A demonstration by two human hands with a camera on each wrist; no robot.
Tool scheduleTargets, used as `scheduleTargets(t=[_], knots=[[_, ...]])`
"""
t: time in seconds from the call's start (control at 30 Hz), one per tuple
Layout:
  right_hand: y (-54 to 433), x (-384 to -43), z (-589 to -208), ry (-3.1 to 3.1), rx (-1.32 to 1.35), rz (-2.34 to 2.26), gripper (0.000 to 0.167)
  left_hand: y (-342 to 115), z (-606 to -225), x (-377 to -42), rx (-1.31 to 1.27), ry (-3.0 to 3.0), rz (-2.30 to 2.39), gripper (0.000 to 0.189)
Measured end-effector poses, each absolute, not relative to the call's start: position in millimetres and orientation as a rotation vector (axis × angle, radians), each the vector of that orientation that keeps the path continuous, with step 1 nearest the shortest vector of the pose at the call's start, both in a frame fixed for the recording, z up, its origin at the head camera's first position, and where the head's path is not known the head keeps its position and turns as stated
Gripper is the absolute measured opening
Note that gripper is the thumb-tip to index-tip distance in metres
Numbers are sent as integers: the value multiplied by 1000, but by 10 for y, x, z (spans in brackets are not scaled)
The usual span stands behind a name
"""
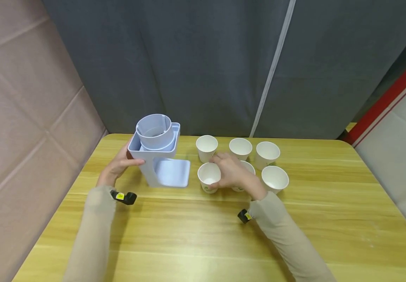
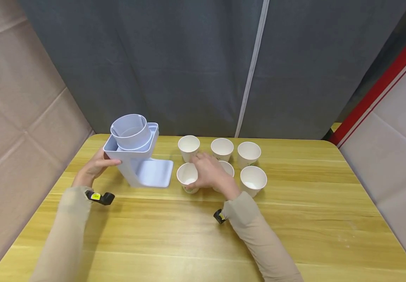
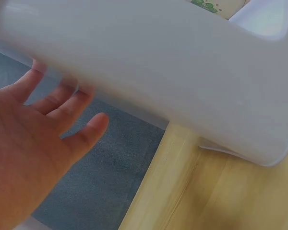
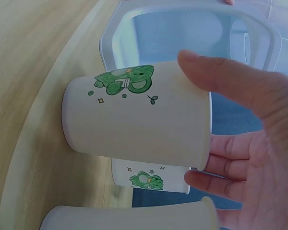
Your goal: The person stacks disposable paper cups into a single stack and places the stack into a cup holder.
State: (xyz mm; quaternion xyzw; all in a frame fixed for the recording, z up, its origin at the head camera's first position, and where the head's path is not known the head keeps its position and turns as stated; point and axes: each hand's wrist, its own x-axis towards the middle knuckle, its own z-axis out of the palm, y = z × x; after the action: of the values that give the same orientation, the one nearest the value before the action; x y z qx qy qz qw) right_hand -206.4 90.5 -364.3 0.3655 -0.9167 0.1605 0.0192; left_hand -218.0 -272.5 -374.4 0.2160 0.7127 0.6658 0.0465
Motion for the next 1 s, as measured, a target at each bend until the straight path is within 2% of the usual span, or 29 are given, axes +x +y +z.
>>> scheduleTargets(t=[1.0], knots=[[1008, -1831, -3616, -2800, 1249, 458, 74, -2688, -3788, -1961, 707, 2182, 2055, 93]])
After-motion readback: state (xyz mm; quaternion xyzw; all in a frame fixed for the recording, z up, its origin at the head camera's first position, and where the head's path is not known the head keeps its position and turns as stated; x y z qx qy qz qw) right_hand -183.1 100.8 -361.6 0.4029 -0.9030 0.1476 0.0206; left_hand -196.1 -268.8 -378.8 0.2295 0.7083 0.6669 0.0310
